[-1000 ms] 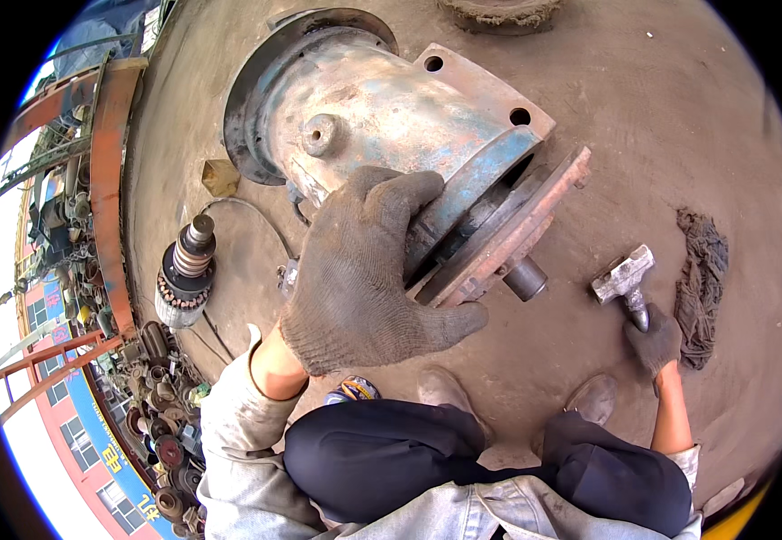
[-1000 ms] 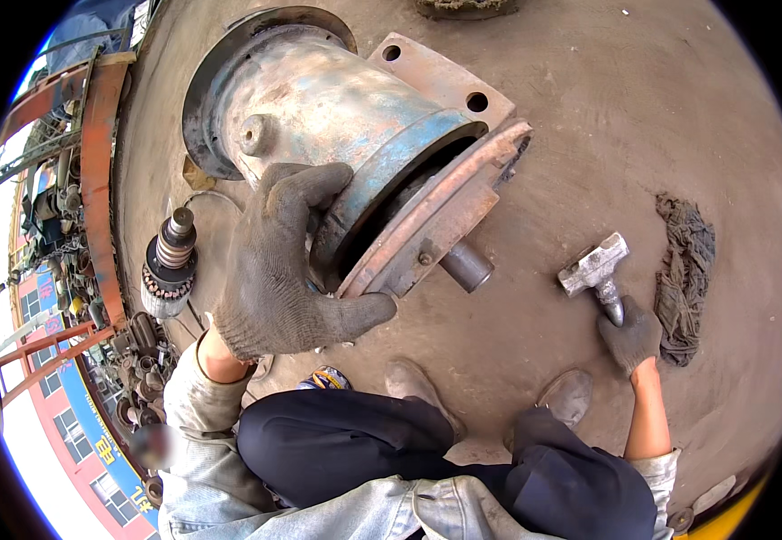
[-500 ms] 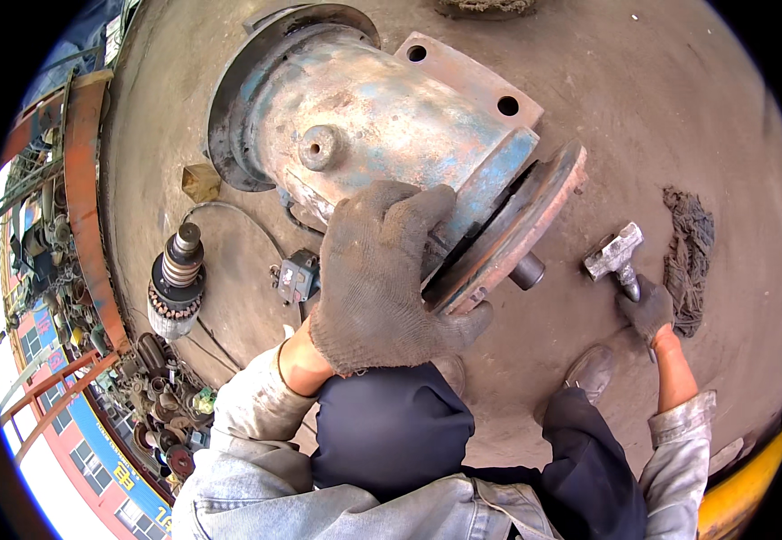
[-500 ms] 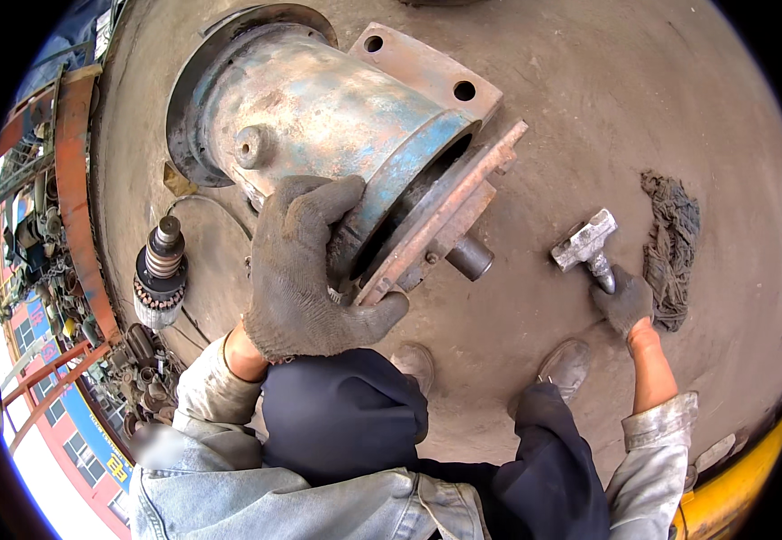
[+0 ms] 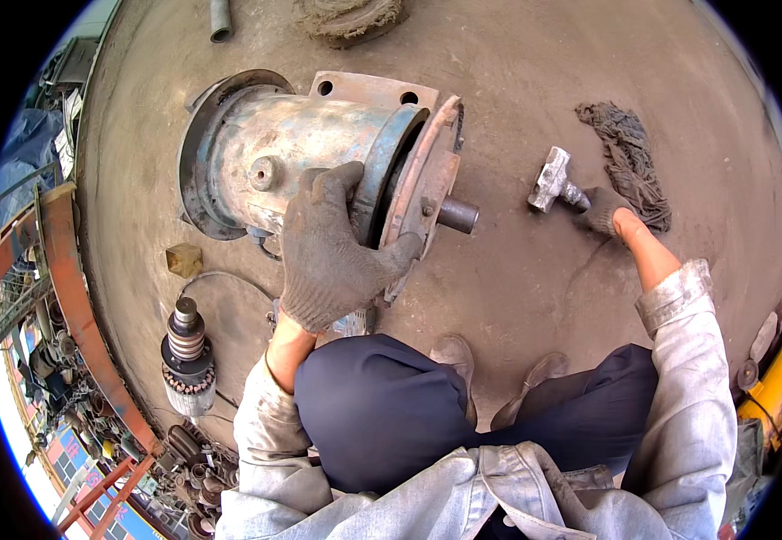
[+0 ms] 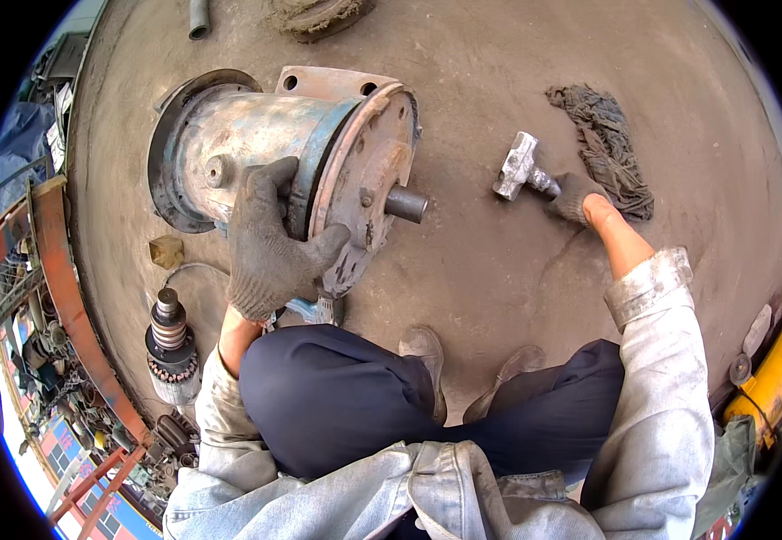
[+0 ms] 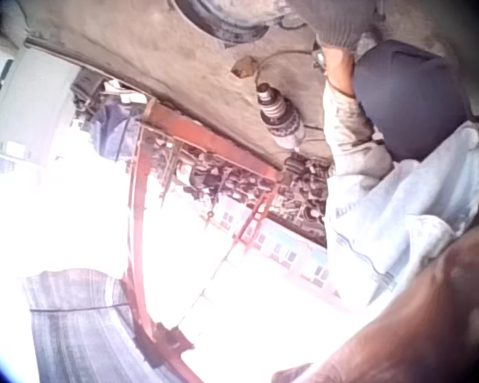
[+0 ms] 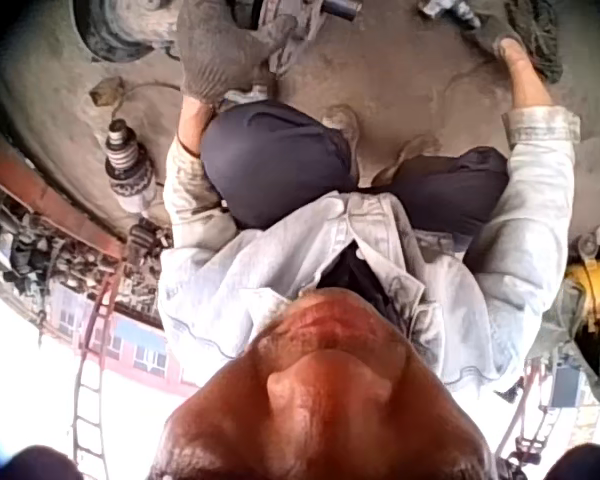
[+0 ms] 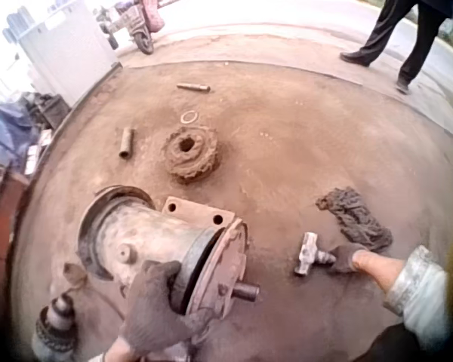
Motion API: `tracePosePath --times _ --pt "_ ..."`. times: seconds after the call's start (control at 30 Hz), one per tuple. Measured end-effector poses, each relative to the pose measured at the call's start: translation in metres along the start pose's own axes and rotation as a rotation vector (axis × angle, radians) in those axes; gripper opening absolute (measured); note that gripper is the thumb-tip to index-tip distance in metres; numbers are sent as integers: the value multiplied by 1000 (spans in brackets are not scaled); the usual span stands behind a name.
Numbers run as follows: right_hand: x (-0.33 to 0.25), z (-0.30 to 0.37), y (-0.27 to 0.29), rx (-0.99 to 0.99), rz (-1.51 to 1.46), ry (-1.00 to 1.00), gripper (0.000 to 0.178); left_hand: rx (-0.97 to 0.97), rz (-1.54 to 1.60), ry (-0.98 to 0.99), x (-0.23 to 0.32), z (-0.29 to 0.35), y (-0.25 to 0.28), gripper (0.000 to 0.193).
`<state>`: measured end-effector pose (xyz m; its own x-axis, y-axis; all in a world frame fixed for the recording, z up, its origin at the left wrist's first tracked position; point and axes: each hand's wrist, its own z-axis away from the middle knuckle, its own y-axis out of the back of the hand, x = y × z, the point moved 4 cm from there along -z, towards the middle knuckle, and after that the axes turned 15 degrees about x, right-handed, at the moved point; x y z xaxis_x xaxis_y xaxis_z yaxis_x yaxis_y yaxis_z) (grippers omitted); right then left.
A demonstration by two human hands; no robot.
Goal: The person applies grease to a circular metal part using a small tool, then places it onto a larger mechanical assembly. They use a hammer and a metal rod to tap and secure the part in place. The person also picks up small metal pieces from the floor and inserts them into the assembly.
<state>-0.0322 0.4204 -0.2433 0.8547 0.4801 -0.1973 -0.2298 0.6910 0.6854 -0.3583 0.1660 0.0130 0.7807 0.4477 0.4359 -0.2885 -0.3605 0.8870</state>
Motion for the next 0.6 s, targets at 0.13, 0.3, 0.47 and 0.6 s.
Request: tracePosePath --times 0.13,0.3,0.47,0.6 --pt "11 0 -26 162 -133 29 49 -5 53 112 2 -2 0 75" --pt "-43 55 -84 -349 -1402 -325 32 -2 65 114 -6 3 2 70" --pt "-129 68 -126 -402 -2416 -282 28 -48 88 153 -7 0 3 65" --pt "-162 68 -142 -151 -2302 -370 19 -63 108 186 -6 1 1 63"
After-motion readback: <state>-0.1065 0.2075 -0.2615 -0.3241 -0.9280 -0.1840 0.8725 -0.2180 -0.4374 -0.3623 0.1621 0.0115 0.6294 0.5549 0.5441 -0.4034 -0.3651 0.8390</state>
